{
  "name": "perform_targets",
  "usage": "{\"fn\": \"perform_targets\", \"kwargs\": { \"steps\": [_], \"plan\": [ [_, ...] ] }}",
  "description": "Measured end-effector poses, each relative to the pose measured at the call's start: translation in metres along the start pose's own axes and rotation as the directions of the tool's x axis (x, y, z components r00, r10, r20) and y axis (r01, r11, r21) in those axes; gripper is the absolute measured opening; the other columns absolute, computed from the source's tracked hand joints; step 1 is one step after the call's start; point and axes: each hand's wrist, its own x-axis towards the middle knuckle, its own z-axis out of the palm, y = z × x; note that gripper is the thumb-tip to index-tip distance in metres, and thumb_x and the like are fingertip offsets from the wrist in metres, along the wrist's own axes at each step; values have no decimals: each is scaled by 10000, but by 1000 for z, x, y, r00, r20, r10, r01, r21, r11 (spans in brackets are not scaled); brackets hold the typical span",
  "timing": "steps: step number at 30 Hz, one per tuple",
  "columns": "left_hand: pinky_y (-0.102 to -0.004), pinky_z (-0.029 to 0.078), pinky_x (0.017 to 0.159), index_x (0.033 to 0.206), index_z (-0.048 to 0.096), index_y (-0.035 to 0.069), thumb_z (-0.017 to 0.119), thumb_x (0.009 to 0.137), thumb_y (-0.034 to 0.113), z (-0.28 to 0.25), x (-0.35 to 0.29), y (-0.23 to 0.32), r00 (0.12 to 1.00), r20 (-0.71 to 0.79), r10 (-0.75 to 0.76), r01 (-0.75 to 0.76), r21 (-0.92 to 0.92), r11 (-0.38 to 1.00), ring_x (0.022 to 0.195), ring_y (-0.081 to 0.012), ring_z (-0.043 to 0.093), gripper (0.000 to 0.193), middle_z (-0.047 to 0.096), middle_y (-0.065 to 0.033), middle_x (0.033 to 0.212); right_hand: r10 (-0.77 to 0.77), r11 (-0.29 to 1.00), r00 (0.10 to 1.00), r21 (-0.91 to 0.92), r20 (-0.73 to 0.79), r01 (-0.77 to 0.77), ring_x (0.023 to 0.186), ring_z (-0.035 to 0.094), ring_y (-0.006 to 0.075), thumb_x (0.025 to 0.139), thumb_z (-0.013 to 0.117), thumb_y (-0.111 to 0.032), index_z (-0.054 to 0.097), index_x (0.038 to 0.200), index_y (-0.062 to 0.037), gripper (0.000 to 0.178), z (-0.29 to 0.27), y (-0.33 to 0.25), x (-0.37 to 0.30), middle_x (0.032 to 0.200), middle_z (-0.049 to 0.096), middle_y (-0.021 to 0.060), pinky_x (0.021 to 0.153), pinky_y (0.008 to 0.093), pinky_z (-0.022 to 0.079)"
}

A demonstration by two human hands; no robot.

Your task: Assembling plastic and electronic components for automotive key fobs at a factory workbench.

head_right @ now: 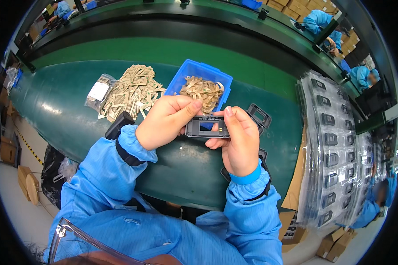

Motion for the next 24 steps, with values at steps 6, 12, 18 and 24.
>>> {"fn": "perform_targets", "kwargs": {
  "steps": [6, 12, 18, 24],
  "plan": [
    [-207, 368, 495, 861, 699, 36, 579, 1051, 334, 1, -4, 6, 998, 38, -52, 54, -60, 997, 566, -13, 470, 373, 578, 49, 652, 41, 999, 997, -30, 58, -39, 609, 677, 139, 998, 644, -162, 624, 1015, -11, 154, -4, -2, -3, 772, 650, 48, 520, 224, 558],
    [-243, 463, 638, 940, 714, -16, 653, 1004, 194, -4, -1, 7, 996, 44, 82, -86, 103, 991, 732, -48, 548, 228, 627, 22, 744, -147, 928, 986, -334, 73, 163, 703, 658, 93, 961, 673, -56, 676, 964, 4, 60, -9, 1, 0, 836, 697, 65, 624, 220, 536],
    [-243, 492, 685, 990, 684, -16, 662, 989, 133, -13, 0, 12, 903, -185, 388, -318, 321, 892, 761, -79, 597, 151, 679, -7, 836, -566, 798, 792, -392, -227, 458, 717, 625, 90, 975, 686, -136, 697, 931, 2, 145, -33, -23, 14, 801, 682, 39, 672, 230, 478],
    [-399, 536, 680, 919, 727, 22, 743, 848, 195, -83, -2, 19, 852, -305, 426, 187, 937, 296, 756, -302, 692, 187, 700, -154, 790, -555, 523, 811, -835, -183, 169, 654, 619, 155, 930, 718, -165, 687, 906, -16, 154, -83, -19, 37, 740, 679, 54, 614, 292, 467]
  ]
}}
